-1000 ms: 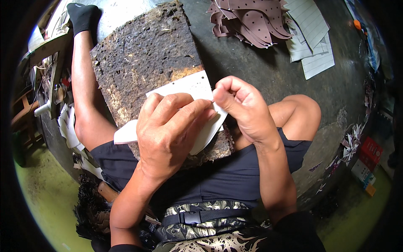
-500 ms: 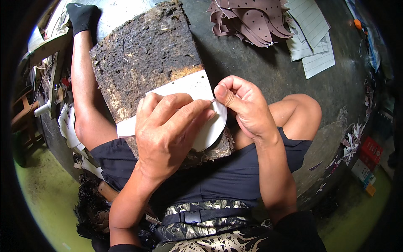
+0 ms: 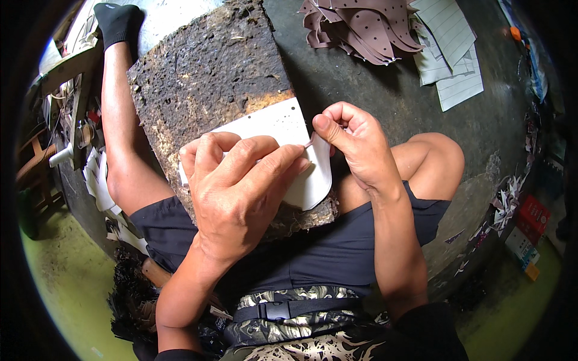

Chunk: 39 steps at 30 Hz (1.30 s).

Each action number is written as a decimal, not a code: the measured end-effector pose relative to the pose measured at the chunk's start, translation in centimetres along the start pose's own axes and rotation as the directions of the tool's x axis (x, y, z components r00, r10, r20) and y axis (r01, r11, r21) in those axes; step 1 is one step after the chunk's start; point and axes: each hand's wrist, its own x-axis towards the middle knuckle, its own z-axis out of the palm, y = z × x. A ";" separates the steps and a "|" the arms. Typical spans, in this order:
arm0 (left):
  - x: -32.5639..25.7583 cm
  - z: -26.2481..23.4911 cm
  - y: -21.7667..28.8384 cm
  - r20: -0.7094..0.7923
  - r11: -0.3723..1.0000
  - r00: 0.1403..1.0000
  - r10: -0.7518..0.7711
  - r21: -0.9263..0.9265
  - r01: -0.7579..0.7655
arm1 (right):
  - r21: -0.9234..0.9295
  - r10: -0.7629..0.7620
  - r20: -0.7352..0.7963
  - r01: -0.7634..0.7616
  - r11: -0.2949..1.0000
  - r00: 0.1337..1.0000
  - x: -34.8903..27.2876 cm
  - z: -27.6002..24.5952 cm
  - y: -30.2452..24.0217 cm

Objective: The person sits cross-legged on the floor and repeatedly peels the backing off small rectangular adhesive paper pieces. They handle each piece one at a time, peel the backing, and place the finished pieces aside.

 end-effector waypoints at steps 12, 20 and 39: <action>0.6 -0.5 0.0 0.055 1.000 0.998 -0.017 -0.004 0.017 | -0.115 -0.022 -0.085 0.012 0.993 0.996 0.6 -0.7 0.1; 1.1 -1.6 -0.4 0.143 1.000 0.990 -0.005 -0.018 0.008 | -0.189 -0.066 -0.122 0.043 0.981 0.990 1.0 -0.8 0.2; 0.5 -0.5 0.0 0.024 0.999 0.999 0.021 -0.041 -0.020 | 0.429 -0.059 -0.256 0.168 0.887 0.965 -4.1 3.5 -2.6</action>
